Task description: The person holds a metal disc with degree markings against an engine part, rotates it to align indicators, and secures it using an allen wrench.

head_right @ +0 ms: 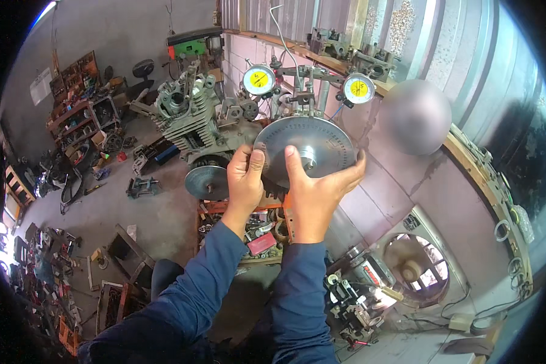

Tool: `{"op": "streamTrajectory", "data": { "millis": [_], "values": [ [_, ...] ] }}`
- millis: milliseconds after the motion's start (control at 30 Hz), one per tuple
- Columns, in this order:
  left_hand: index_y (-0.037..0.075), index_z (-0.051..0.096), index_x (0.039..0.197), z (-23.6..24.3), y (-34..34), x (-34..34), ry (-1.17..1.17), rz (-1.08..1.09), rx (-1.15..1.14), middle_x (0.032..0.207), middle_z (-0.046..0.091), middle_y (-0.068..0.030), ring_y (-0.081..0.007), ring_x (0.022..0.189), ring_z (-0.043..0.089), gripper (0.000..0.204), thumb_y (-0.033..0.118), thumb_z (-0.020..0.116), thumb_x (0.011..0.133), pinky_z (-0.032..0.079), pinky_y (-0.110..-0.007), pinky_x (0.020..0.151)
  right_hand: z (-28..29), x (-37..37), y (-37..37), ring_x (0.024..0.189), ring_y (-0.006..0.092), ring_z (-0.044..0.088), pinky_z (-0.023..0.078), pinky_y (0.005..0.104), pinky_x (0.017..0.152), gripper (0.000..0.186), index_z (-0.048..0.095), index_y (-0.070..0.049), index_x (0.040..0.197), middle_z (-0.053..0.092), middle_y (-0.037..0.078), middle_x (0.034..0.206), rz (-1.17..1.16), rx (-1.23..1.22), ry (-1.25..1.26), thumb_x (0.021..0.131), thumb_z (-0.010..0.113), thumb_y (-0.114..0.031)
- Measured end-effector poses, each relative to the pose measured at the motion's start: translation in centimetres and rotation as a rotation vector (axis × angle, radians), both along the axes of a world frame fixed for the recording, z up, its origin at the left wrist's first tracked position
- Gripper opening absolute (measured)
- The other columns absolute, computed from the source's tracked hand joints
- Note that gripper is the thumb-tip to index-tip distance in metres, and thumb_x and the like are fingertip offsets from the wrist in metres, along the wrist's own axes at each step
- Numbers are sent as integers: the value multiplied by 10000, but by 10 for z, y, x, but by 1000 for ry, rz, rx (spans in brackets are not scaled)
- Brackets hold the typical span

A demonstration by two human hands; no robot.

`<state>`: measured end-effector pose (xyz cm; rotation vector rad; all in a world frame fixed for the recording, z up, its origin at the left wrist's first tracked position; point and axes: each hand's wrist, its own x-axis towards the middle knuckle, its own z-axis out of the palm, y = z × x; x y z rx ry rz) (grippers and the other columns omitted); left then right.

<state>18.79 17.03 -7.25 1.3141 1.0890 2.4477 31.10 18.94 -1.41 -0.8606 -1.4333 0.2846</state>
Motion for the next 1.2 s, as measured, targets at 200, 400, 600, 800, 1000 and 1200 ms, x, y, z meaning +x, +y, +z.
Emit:
{"op": "streamTrajectory", "data": {
  "millis": [200,400,600,800,1000,1200],
  "values": [
    [62,589,890,-3,-1,-4,-72,-112,19,794,536,75,-28,734,415,282,303,652,1022,368,-215,657,6,-19,-11,1267,291,472,409,412,1086,1019,187,93,1442,393,216,1386,368,-360,608,771,900,-188],
    [64,582,883,-7,3,-6,-82,-175,43,797,538,75,-32,748,418,276,292,660,1017,369,-212,677,-2,-24,-5,1233,274,499,452,395,1044,966,224,62,1415,415,206,1365,422,-378,720,766,902,-167],
    [65,586,887,-8,2,-7,-108,-178,22,804,545,75,-33,754,425,276,297,660,1017,378,-213,690,6,-20,-13,1215,262,503,449,393,1039,927,239,53,1402,420,198,1352,459,-381,697,774,891,-147],
    [60,604,907,-7,2,-8,-108,-206,34,799,544,76,-31,743,420,278,309,656,1019,376,-217,676,-4,-18,-5,1209,254,512,442,385,1041,935,245,65,1403,441,194,1349,370,-367,564,790,887,-228],
    [32,616,1013,0,-3,-3,-61,-146,47,814,559,68,-24,727,454,286,316,649,1021,372,-207,658,-6,-20,-4,1217,251,493,409,374,1062,966,243,86,1404,458,203,1321,285,-347,544,796,885,-301],
    [-5,604,1130,-1,-4,-2,3,-160,47,948,649,13,-42,825,541,256,227,633,1027,433,-213,765,0,-8,-6,1373,464,298,244,565,1160,1152,182,139,1466,309,334,1421,12,-145,282,721,905,-362]
  ]
}}
